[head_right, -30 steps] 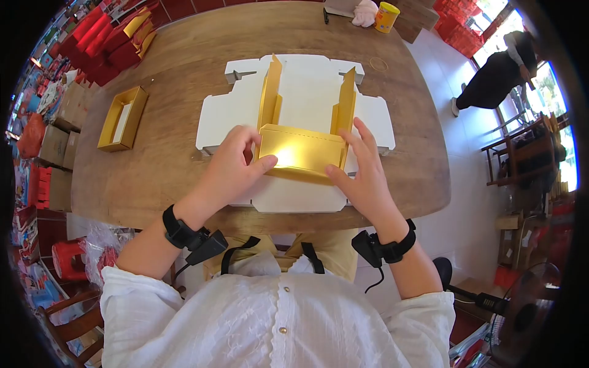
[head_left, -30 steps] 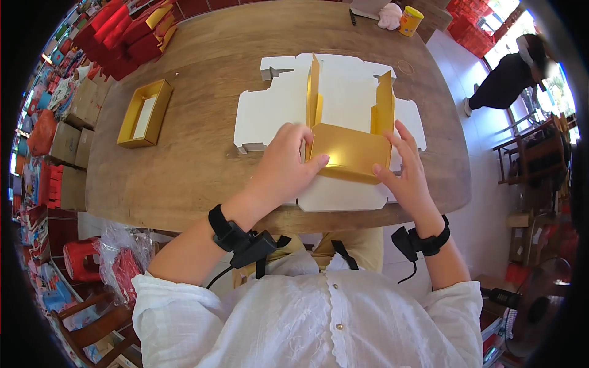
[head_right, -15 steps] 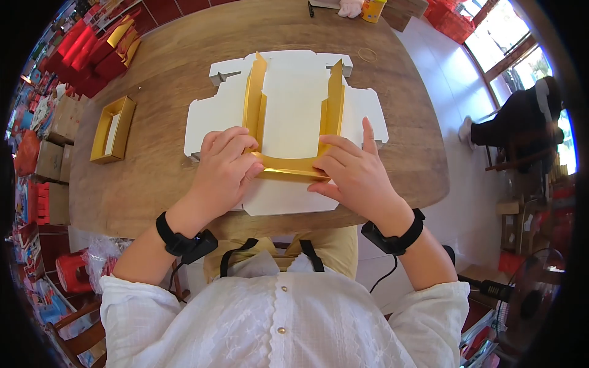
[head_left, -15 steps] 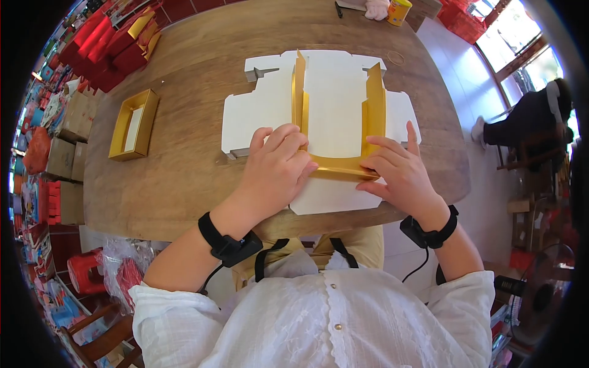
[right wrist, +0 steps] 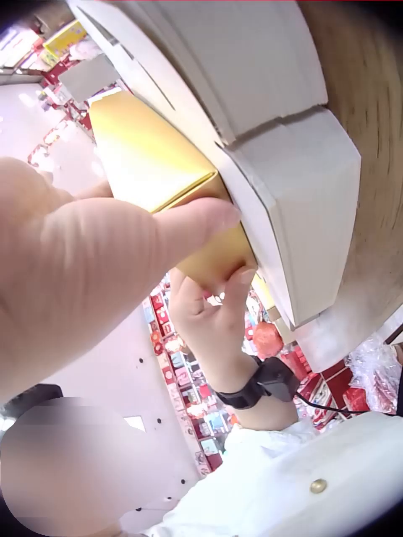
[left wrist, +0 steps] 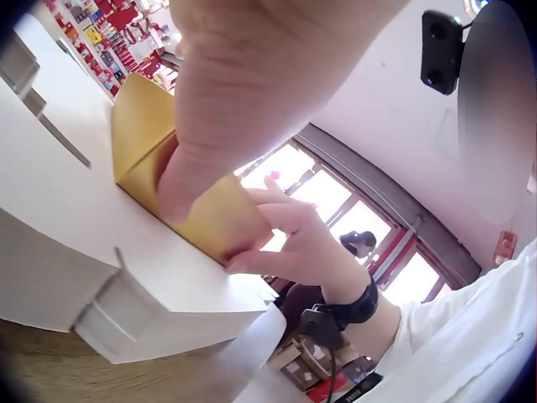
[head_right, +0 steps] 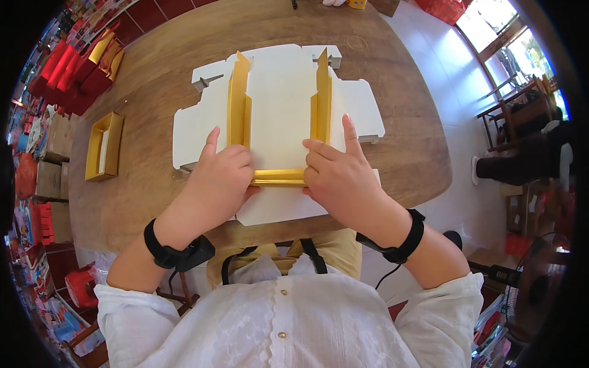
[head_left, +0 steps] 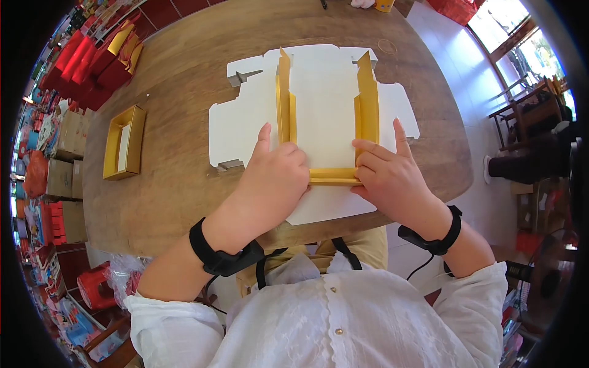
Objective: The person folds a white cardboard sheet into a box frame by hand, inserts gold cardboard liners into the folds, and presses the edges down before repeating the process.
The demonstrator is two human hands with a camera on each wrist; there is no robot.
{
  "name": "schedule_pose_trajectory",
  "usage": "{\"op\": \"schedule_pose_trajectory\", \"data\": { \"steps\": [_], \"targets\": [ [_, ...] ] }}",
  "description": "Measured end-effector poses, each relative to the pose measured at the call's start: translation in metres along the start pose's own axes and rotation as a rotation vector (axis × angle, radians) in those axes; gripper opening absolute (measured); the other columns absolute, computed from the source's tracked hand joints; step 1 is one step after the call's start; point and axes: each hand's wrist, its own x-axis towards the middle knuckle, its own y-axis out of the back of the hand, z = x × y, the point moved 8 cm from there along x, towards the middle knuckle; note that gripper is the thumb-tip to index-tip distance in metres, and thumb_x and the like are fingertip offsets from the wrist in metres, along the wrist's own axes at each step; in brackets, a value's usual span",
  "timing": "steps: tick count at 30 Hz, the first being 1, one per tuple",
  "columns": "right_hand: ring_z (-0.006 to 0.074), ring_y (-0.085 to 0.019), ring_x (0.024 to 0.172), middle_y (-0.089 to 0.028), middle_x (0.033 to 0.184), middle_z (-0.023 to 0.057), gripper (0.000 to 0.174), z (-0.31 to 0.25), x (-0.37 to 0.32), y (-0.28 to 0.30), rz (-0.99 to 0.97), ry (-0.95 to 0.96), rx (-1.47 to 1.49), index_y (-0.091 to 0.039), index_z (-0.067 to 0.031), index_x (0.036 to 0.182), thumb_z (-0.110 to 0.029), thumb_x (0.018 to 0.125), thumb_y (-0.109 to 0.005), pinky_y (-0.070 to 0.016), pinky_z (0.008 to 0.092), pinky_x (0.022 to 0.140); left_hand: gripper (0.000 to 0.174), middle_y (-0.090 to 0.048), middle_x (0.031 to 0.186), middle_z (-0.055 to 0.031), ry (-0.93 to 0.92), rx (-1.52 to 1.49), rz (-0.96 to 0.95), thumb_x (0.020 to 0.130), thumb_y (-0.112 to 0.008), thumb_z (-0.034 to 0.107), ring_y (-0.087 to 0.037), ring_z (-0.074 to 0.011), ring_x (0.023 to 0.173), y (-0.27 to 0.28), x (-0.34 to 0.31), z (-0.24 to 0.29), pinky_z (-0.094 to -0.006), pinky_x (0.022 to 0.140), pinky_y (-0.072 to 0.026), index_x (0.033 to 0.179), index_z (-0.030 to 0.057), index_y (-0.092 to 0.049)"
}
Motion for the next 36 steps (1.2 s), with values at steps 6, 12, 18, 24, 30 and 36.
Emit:
{"op": "schedule_pose_trajectory", "data": {
  "steps": [6,12,18,24,30,36],
  "targets": [
    [0.0169,-0.055,0.123,-0.062,0.094,0.0007,0.017,0.001,0.003,0.0,-0.056,0.021,0.074,-0.064,-0.0119,0.07,-0.023,0.071,-0.077,-0.0178,0.0719,0.114,0.018,-0.06,0.089,-0.0044,-0.04,0.011,0.029,0.073,-0.078,0.022,-0.056,-0.0214,0.109,0.011,-0.002,0.0,-0.0604,0.113,-0.03,0.078,0.007,-0.069],
    [0.0199,-0.054,0.126,-0.06,0.096,0.0014,0.015,-0.001,0.0,0.006,-0.032,-0.002,-0.003,-0.06,-0.0077,0.075,-0.016,0.076,-0.073,-0.0074,0.0758,0.112,0.007,-0.058,0.082,-0.0083,-0.061,-0.145,0.005,0.071,-0.064,0.009,-0.057,-0.025,0.1,0.006,0.0,0.0,-0.0634,0.11,-0.033,0.066,0.0055,-0.067],
    [0.0187,-0.054,0.128,-0.061,0.096,0.0031,0.012,0.006,0.003,0.003,-0.04,-0.036,0.091,-0.059,-0.007,0.066,-0.005,0.077,-0.062,-0.0158,0.0786,0.107,0.006,-0.061,0.083,-0.0128,-0.023,-0.173,0.043,0.068,-0.062,0.007,-0.059,-0.0306,0.107,0.009,-0.003,0.004,-0.0649,0.106,-0.0365,0.065,0.0017,-0.062],
    [0.0241,-0.06,0.122,-0.066,0.099,0.0052,0.009,0.009,0.008,0.0,-0.111,-0.077,0.231,-0.063,-0.0012,0.072,-0.001,0.08,-0.065,-0.0063,0.0762,0.112,0.006,-0.063,0.083,-0.0152,-0.019,-0.176,0.064,0.067,-0.061,0.005,-0.062,-0.0343,0.111,0.007,-0.007,0.005,-0.0645,0.104,-0.0397,0.063,0.0002,-0.059],
    [0.0268,-0.062,0.12,-0.066,0.096,0.0068,0.009,0.009,0.009,0.0,-0.1,-0.116,0.281,-0.062,0.0002,0.07,0.002,0.078,-0.065,-0.0097,0.0784,0.11,0.009,-0.062,0.084,-0.0138,0.032,-0.192,-0.02,0.07,-0.062,0.001,-0.062,-0.032,0.114,0.008,-0.005,0.001,-0.0631,0.103,-0.0416,0.063,0.0003,-0.057],
    [0.0272,-0.064,0.116,-0.067,0.094,0.0081,0.008,0.01,0.007,-0.003,-0.095,-0.145,0.299,-0.061,0.0018,0.071,0.005,0.077,-0.064,-0.0109,0.0796,0.109,0.011,-0.061,0.086,-0.0121,0.08,-0.237,0.136,0.077,-0.063,-0.002,-0.062,-0.0316,0.117,0.009,-0.017,-0.001,-0.0656,0.099,-0.0422,0.067,-0.0008,-0.058]
  ]
}}
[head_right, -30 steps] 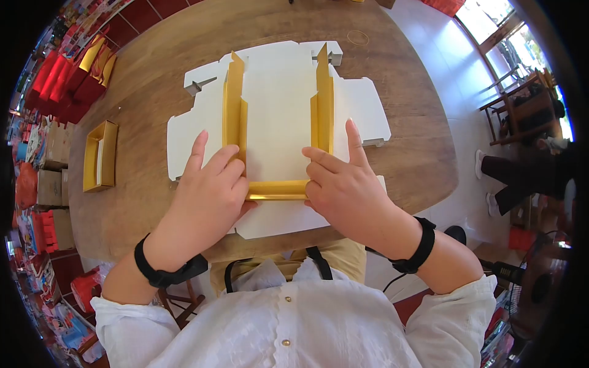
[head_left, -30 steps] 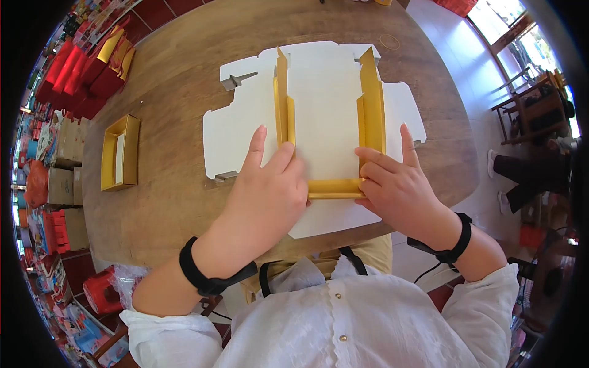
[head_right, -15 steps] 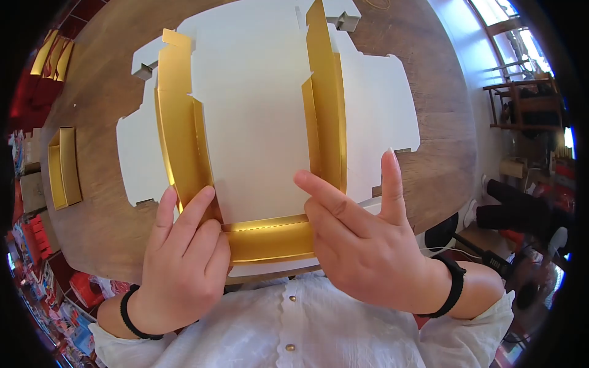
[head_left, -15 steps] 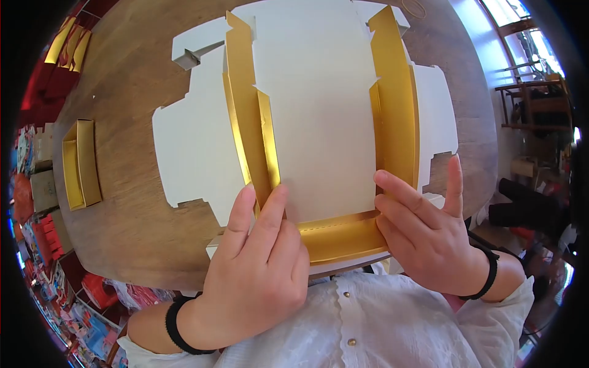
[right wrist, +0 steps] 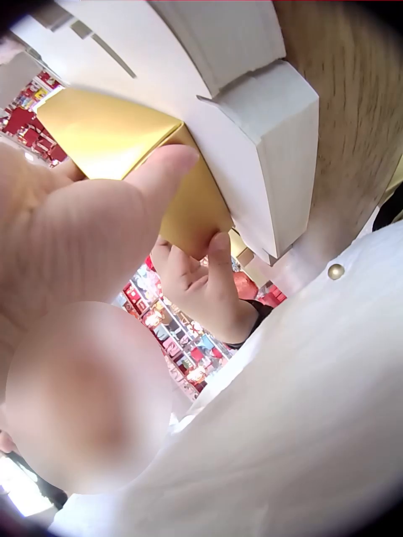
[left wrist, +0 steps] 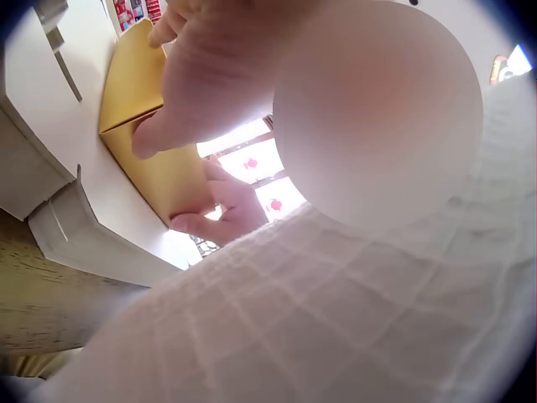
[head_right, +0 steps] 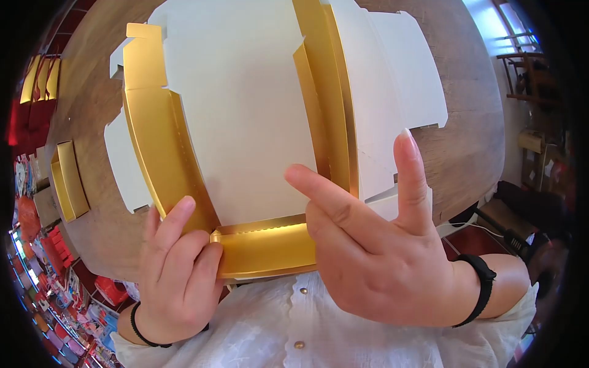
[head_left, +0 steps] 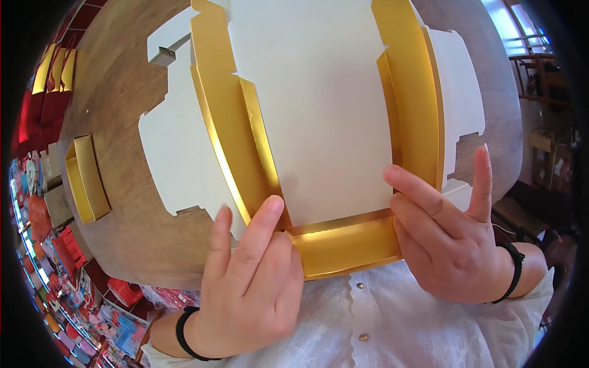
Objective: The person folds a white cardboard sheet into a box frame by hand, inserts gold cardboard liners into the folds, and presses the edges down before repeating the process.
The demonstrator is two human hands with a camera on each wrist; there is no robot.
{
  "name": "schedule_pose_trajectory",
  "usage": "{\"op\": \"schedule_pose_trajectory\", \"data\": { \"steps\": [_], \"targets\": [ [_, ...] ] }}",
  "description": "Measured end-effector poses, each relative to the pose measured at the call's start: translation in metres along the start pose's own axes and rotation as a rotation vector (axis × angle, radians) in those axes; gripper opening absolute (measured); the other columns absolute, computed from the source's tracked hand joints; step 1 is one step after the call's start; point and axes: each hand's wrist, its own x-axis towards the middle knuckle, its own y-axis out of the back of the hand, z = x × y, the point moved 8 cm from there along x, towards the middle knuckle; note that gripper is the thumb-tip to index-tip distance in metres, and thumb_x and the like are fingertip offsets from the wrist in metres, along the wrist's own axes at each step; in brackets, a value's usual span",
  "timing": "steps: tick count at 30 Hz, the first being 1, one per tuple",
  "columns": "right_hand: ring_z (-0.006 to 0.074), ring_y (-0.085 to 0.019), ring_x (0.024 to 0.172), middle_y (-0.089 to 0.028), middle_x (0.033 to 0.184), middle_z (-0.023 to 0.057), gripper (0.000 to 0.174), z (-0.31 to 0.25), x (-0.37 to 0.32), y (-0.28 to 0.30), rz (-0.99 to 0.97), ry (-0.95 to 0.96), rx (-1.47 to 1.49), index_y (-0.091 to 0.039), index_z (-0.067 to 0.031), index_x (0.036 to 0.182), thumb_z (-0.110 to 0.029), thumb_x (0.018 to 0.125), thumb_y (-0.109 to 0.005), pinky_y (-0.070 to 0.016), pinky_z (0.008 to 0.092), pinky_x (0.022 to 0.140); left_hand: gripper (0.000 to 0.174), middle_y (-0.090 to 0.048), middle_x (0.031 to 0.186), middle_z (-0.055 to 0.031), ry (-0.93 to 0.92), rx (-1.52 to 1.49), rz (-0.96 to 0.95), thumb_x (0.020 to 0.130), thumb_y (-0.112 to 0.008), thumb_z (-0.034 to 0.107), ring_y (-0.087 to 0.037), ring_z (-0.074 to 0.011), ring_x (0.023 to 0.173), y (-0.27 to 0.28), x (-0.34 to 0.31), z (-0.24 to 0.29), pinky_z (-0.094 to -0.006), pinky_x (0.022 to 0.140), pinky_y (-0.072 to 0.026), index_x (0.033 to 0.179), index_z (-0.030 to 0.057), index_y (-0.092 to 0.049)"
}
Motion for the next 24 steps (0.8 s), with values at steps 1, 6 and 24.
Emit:
{"op": "schedule_pose_trajectory", "data": {
  "steps": [1,6,24],
  "targets": [
    [0.0272,-0.065,0.115,-0.067,0.093,0.0083,0.008,-0.001,0.001,0.0,0.002,0.003,0.0,-0.061,0.0021,0.071,0.005,0.078,-0.064,-0.0108,0.0797,0.109,0.011,-0.06,0.085,-0.0119,-0.011,0.015,-0.035,0.077,-0.063,-0.002,-0.062,-0.0316,0.116,0.0,0.003,0.0,-0.0656,0.1,-0.041,0.067,-0.0009,-0.059],
    [0.0264,-0.065,0.115,-0.067,0.093,0.0077,0.01,0.002,0.001,0.001,0.007,-0.003,0.032,-0.061,0.0009,0.07,0.004,0.079,-0.065,-0.0102,0.0801,0.109,0.01,-0.059,0.084,-0.0109,0.017,-0.016,-0.143,0.076,-0.064,-0.001,-0.063,-0.0308,0.115,-0.002,0.011,-0.002,-0.0667,0.104,-0.0366,0.067,-0.0003,-0.06],
    [0.0228,-0.064,0.116,-0.067,0.092,0.003,0.007,-0.003,-0.003,0.004,-0.006,0.079,-0.184,-0.067,-0.004,0.073,-0.002,0.077,-0.072,-0.0105,0.083,0.107,0.011,-0.06,0.086,-0.01,0.019,0.017,-0.177,0.067,-0.07,0.0,-0.064,-0.0327,0.111,-0.003,0.013,0.003,-0.0714,0.107,-0.0292,0.076,-0.004,-0.066]
  ]
}}
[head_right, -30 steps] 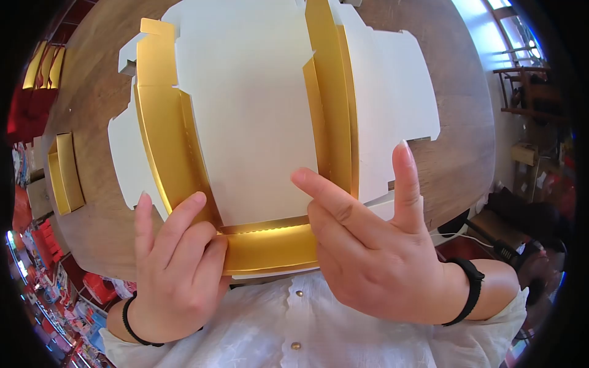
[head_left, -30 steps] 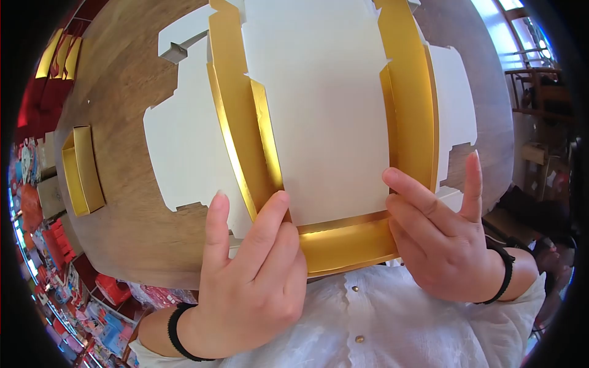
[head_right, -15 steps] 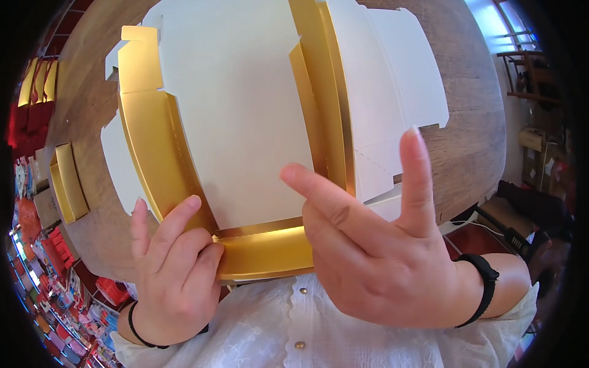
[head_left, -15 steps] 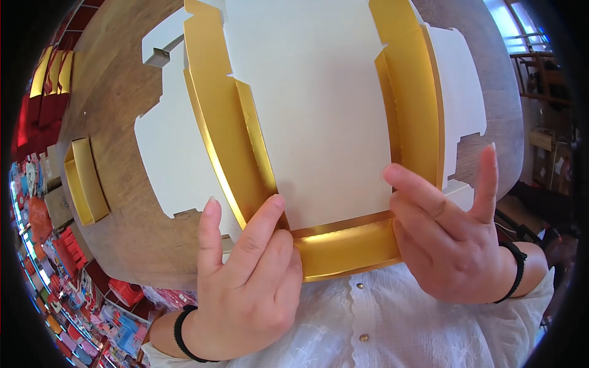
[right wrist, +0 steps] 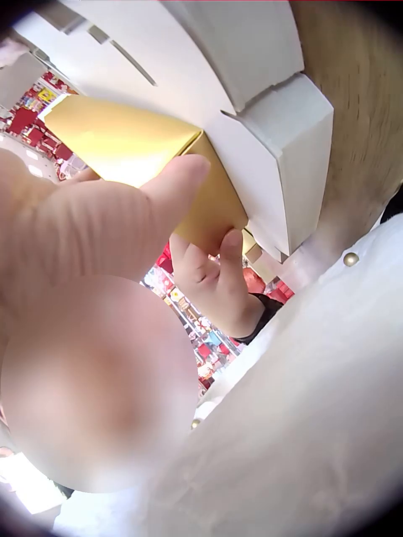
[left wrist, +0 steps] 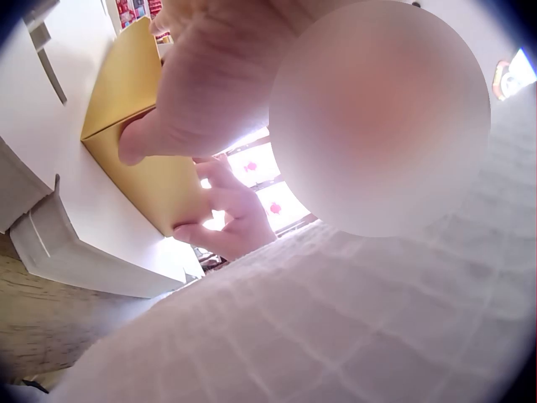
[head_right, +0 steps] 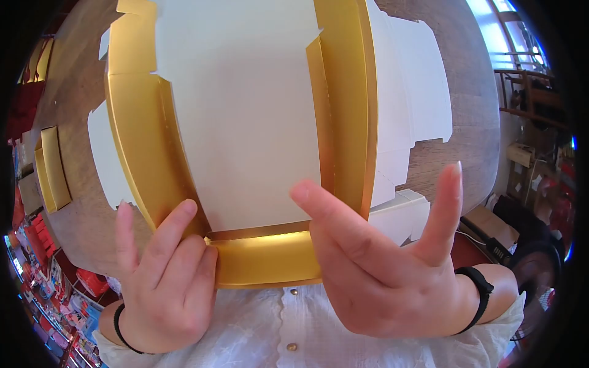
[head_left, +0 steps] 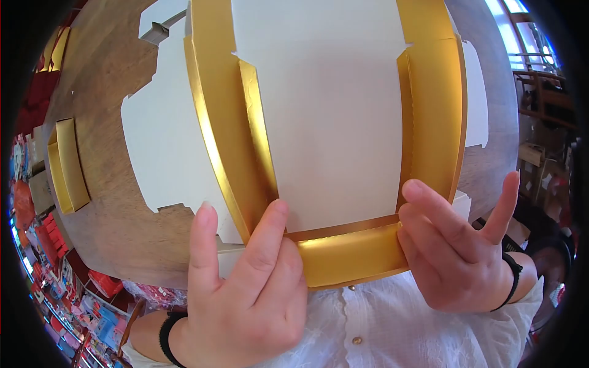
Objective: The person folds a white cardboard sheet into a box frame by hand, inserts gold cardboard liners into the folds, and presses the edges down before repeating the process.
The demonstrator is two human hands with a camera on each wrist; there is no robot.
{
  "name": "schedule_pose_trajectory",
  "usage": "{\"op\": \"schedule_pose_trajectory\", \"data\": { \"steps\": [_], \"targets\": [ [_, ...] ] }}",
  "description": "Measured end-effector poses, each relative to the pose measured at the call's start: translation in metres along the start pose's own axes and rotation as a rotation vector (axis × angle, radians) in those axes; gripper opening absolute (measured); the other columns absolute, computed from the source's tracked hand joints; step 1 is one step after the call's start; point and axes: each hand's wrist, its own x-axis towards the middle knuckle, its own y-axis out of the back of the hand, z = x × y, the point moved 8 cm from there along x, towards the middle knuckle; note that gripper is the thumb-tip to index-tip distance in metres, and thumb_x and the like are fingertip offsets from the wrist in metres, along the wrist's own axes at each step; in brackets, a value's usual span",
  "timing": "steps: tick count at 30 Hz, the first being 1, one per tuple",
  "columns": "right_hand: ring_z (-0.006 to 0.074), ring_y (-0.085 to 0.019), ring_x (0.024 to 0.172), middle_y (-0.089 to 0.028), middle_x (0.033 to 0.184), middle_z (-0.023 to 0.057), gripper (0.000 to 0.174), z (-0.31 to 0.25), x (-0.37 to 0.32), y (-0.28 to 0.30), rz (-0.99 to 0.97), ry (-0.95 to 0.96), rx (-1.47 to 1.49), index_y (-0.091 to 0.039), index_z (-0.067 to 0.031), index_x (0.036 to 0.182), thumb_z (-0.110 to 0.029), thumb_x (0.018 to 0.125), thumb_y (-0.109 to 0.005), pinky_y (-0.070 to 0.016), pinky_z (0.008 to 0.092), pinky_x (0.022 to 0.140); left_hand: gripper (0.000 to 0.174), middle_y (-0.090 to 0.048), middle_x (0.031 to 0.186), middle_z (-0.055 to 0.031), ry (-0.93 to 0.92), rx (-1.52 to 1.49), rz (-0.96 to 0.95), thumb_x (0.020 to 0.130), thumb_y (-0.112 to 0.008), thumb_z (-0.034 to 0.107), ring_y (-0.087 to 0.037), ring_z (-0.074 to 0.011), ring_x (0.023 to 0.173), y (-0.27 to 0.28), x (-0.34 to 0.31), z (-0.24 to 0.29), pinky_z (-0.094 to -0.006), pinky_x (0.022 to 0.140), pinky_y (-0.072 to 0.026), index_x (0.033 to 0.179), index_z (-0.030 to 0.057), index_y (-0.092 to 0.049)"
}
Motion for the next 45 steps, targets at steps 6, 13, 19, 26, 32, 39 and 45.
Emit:
{"op": "schedule_pose_trajectory", "data": {
  "steps": [6,13,19,26,32,39,45],
  "targets": [
    [0.0212,-0.063,0.118,-0.07,0.094,0.0058,0.002,0.0,0.008,-0.003,-0.071,-0.037,0.064,-0.069,0.0014,0.077,0.001,0.079,-0.068,-0.0104,0.0808,0.109,0.011,-0.06,0.086,-0.0108,-0.004,-0.004,0.007,0.066,-0.07,-0.001,-0.064,-0.0328,0.11,0.002,0.001,0.0,-0.0727,0.105,-0.03,0.076,-0.0047,-0.064],
    [0.0231,-0.062,0.12,-0.069,0.098,0.0056,0.002,0.001,0.011,-0.004,-0.118,-0.09,0.16,-0.069,0.0032,0.079,0.002,0.077,-0.067,-0.0104,0.0803,0.109,0.011,-0.06,0.085,-0.0106,-0.019,-0.019,0.003,0.067,-0.07,-0.002,-0.065,-0.0327,0.109,0.003,0.005,-0.001,-0.0745,0.104,-0.0293,0.074,-0.0048,-0.064],
    [0.0228,-0.062,0.12,-0.07,0.097,0.0051,0.001,0.001,0.009,-0.003,-0.117,-0.101,0.135,-0.069,0.0017,0.078,0.002,0.078,-0.068,-0.0082,0.0801,0.11,0.009,-0.059,0.084,-0.0103,-0.028,-0.001,0.018,0.067,-0.07,-0.003,-0.065,-0.0321,0.108,0.001,0.005,-0.001,-0.0764,0.103,-0.028,0.072,-0.0049,-0.062],
    [0.0224,-0.062,0.121,-0.071,0.098,0.0057,0.003,0.004,0.012,-0.004,-0.135,-0.103,0.186,-0.069,-0.0001,0.077,0.002,0.079,-0.069,-0.0069,0.0794,0.111,0.01,-0.059,0.084,-0.0091,-0.023,-0.045,0.009,0.066,-0.07,-0.002,-0.065,-0.0311,0.108,0.0,0.008,-0.004,-0.0773,0.103,-0.027,0.071,-0.0038,-0.062],
    [0.0213,-0.059,0.123,-0.07,0.107,0.0091,0.001,0.008,0.015,-0.007,-0.199,-0.13,0.273,-0.068,0.0016,0.081,0.001,0.08,-0.068,-0.0046,0.0759,0.114,0.01,-0.059,0.084,-0.0079,0.007,-0.127,0.024,0.064,-0.069,0.0,-0.064,-0.0295,0.108,-0.005,0.004,-0.01,-0.0782,0.104,-0.0251,0.071,-0.0019,-0.062],
    [0.0203,-0.057,0.126,-0.067,0.117,0.0102,0.003,0.01,0.017,-0.01,-0.269,-0.119,0.352,-0.066,0.0,0.083,-0.001,0.084,-0.064,-0.0041,0.0739,0.114,0.012,-0.058,0.084,-0.0071,-0.009,-0.094,-0.005,0.061,-0.067,0.003,-0.063,-0.0283,0.108,-0.003,0.011,-0.009,-0.0775,0.106,-0.0229,0.071,-0.0002,-0.061],
    [0.0317,-0.049,0.134,-0.061,0.123,0.0113,0.022,0.018,0.009,-0.006,-0.24,-0.054,0.088,-0.057,-0.0118,0.079,-0.017,0.077,-0.078,-0.0067,0.0713,0.116,0.017,-0.057,0.088,-0.0117,-0.014,-0.124,-0.063,0.057,-0.067,0.004,-0.059,-0.0334,0.113,-0.006,0.006,-0.012,-0.0726,0.104,-0.0286,0.074,0.0002,-0.062]
  ]
}}
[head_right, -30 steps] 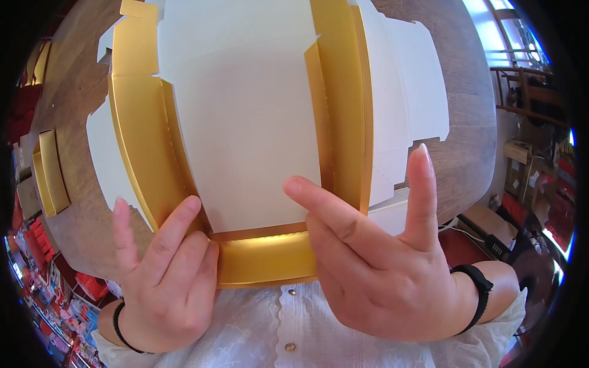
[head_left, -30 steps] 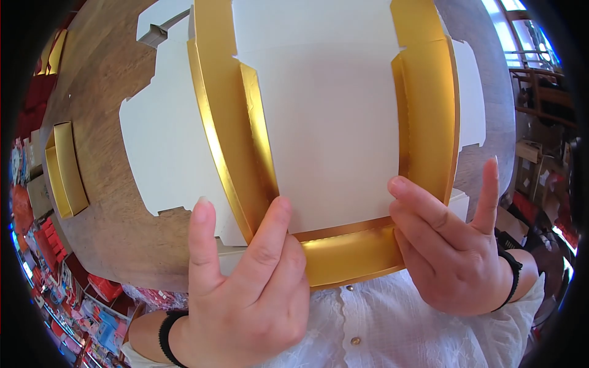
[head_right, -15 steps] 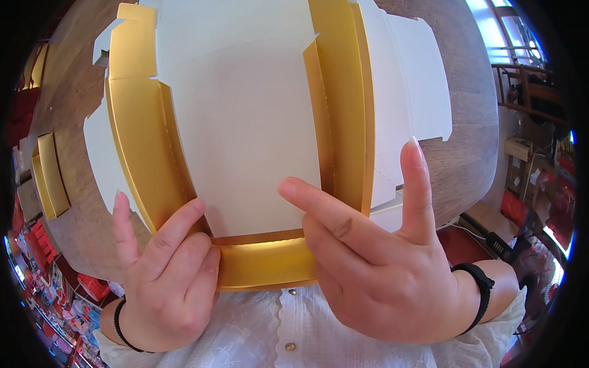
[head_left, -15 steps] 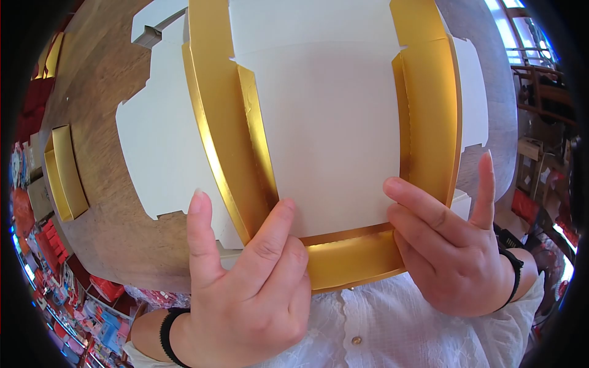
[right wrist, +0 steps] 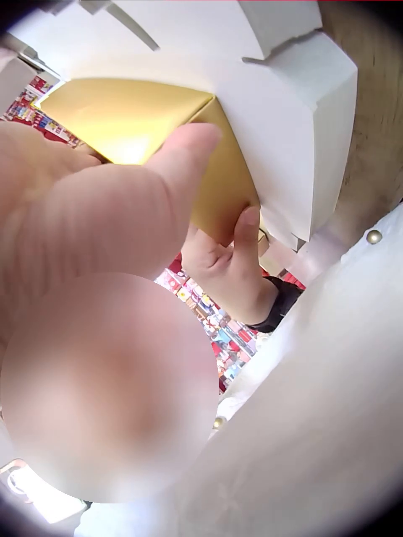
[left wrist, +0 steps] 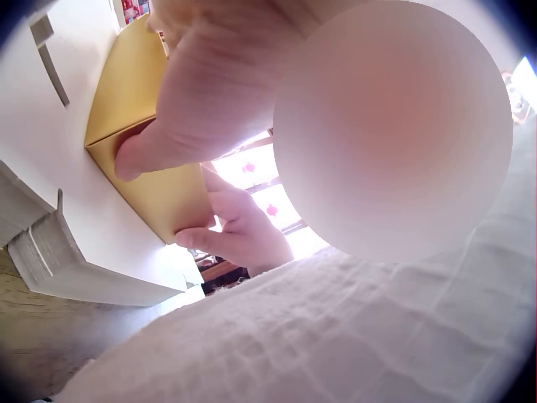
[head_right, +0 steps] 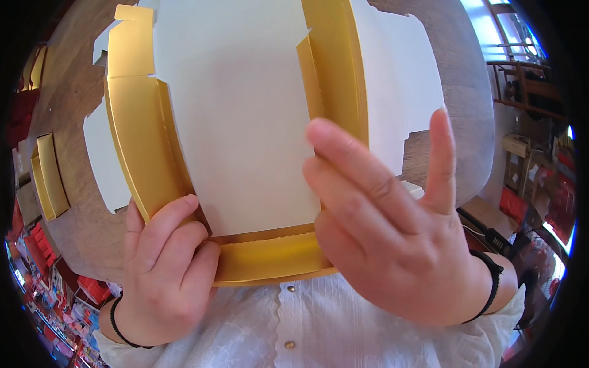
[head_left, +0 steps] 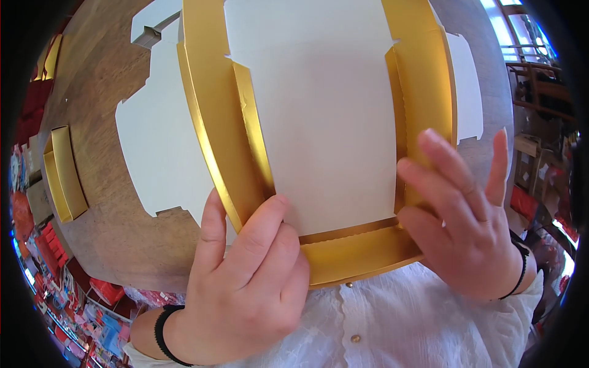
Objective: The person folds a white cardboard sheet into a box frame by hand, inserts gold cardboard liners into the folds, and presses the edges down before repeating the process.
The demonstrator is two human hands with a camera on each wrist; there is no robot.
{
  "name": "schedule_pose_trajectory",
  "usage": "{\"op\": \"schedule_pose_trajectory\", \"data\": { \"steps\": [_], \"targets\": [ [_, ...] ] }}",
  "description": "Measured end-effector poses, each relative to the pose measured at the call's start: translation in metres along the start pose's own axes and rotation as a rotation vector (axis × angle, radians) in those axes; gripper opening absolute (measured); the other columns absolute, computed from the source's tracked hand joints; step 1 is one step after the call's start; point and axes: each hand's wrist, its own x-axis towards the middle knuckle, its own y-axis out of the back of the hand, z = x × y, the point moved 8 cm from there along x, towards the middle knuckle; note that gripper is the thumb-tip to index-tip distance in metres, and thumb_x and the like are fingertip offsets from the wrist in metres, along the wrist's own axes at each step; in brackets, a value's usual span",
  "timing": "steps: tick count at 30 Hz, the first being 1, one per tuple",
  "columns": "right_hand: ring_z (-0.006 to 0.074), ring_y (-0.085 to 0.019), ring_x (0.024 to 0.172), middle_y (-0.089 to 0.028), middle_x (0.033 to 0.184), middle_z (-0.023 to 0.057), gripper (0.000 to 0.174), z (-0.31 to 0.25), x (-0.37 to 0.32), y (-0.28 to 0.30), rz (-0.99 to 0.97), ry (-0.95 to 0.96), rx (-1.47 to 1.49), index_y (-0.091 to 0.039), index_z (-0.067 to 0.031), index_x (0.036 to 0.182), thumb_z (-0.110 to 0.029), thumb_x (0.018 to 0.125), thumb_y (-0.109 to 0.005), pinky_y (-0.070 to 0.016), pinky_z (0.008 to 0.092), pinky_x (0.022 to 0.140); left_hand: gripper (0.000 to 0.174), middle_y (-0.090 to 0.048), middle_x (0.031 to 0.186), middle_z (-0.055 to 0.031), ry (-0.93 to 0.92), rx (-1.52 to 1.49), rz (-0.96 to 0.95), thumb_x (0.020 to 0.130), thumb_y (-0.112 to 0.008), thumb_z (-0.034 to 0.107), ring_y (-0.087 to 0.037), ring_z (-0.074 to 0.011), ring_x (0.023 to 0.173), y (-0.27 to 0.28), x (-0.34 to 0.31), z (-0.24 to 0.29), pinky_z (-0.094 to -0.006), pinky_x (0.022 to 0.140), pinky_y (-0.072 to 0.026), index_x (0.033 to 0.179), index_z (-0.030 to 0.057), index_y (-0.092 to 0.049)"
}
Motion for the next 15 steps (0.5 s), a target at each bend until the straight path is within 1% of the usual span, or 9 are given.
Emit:
{"op": "schedule_pose_trajectory", "data": {
  "steps": [2,3,4,5,6,8,12,14,15],
  "targets": [
    [0.0359,-0.045,0.137,-0.058,0.128,0.0121,0.031,0.006,-0.002,0.004,0.028,-0.017,-0.057,-0.055,-0.0139,0.081,-0.023,0.073,-0.083,-0.0073,0.071,0.116,0.033,-0.056,0.099,-0.0144,-0.045,-0.087,0.044,0.06,-0.075,0.01,-0.054,-0.0402,0.12,-0.001,-0.006,-0.002,-0.0692,0.103,-0.0325,0.09,0.0016,-0.064],
    [0.0385,-0.041,0.139,-0.054,0.133,0.013,0.04,0.007,-0.003,0.004,0.017,-0.02,-0.017,-0.054,-0.0144,0.087,-0.028,0.068,-0.086,-0.0074,0.0709,0.116,0.033,-0.056,0.099,-0.0144,-0.048,-0.084,0.043,0.06,-0.075,0.01,-0.054,-0.0402,0.12,0.0,-0.008,-0.002,-0.0692,0.103,-0.0325,0.09,0.0016,-0.064],
    [0.0411,-0.037,0.141,-0.05,0.138,0.014,0.05,0.008,-0.004,0.003,0.008,-0.024,0.024,-0.053,-0.0149,0.093,-0.033,0.064,-0.089,-0.0075,0.0708,0.116,0.046,-0.054,0.111,-0.0157,-0.051,-0.038,0.064,0.062,-0.08,0.017,-0.051,-0.043,0.124,0.002,-0.01,-0.002,-0.0681,0.103,-0.0331,0.102,0.0034,-0.062],
    [0.0411,-0.037,0.141,-0.05,0.138,0.014,0.05,0.008,-0.005,0.003,0.013,-0.027,0.026,-0.053,-0.0149,0.093,-0.033,0.064,-0.089,-0.0075,0.0708,0.116,0.059,-0.052,0.122,-0.0171,-0.055,0.008,0.083,0.065,-0.086,0.025,-0.047,-0.0458,0.128,0.004,-0.013,-0.003,-0.067,0.104,-0.0338,0.114,0.0051,-0.059],
    [0.0415,-0.036,0.142,-0.048,0.14,0.0148,0.052,0.008,-0.005,0.002,0.008,-0.022,0.021,-0.053,-0.0154,0.097,-0.034,0.065,-0.089,-0.0075,0.0703,0.116,0.059,-0.052,0.122,-0.0171,-0.058,0.013,0.077,0.065,-0.086,0.025,-0.047,-0.0458,0.128,0.007,-0.015,-0.007,-0.067,0.104,-0.0338,0.114,0.0051,-0.059],
    [0.0419,-0.035,0.143,-0.047,0.142,0.0155,0.054,0.005,-0.004,-0.001,0.016,-0.011,0.038,-0.052,-0.0158,0.1,-0.035,0.065,-0.089,-0.0075,0.0699,0.116,0.081,-0.042,0.141,-0.0194,-0.054,-0.124,0.127,0.068,-0.089,0.043,-0.039,-0.0485,0.135,0.022,-0.02,-0.016,-0.0647,0.107,-0.0328,0.13,0.0088,-0.05],
    [0.0421,-0.034,0.143,-0.044,0.146,0.0168,0.061,0.008,-0.005,0.001,0.047,-0.01,0.068,-0.055,-0.0167,0.109,-0.035,0.063,-0.09,-0.0089,0.0681,0.117,0.089,-0.037,0.147,-0.0224,0.046,-0.214,0.197,0.069,-0.088,0.047,-0.033,-0.0496,0.139,0.024,-0.028,-0.031,-0.0623,0.111,-0.0307,0.137,0.0099,-0.044],
    [0.0403,-0.032,0.145,-0.041,0.15,0.0158,0.057,0.008,-0.004,-0.002,-0.038,0.025,0.068,-0.056,-0.0177,0.12,-0.018,0.07,-0.085,-0.0114,0.0664,0.117,0.09,-0.037,0.147,-0.023,0.014,-0.237,0.2,0.07,-0.087,0.047,-0.031,-0.0501,0.14,0.021,-0.03,-0.032,-0.0597,0.114,-0.0298,0.139,0.0097,-0.042],
    [0.0403,-0.032,0.145,-0.041,0.15,0.0158,0.057,0.01,-0.003,0.002,-0.031,0.026,0.065,-0.056,-0.0177,0.12,-0.018,0.07,-0.085,-0.0114,0.0664,0.117,0.09,-0.037,0.147,-0.023,0.012,-0.232,0.203,0.07,-0.087,0.047,-0.031,-0.0501,0.14,0.019,-0.03,-0.031,-0.0597,0.114,-0.0298,0.139,0.0097,-0.042]
  ]
}}
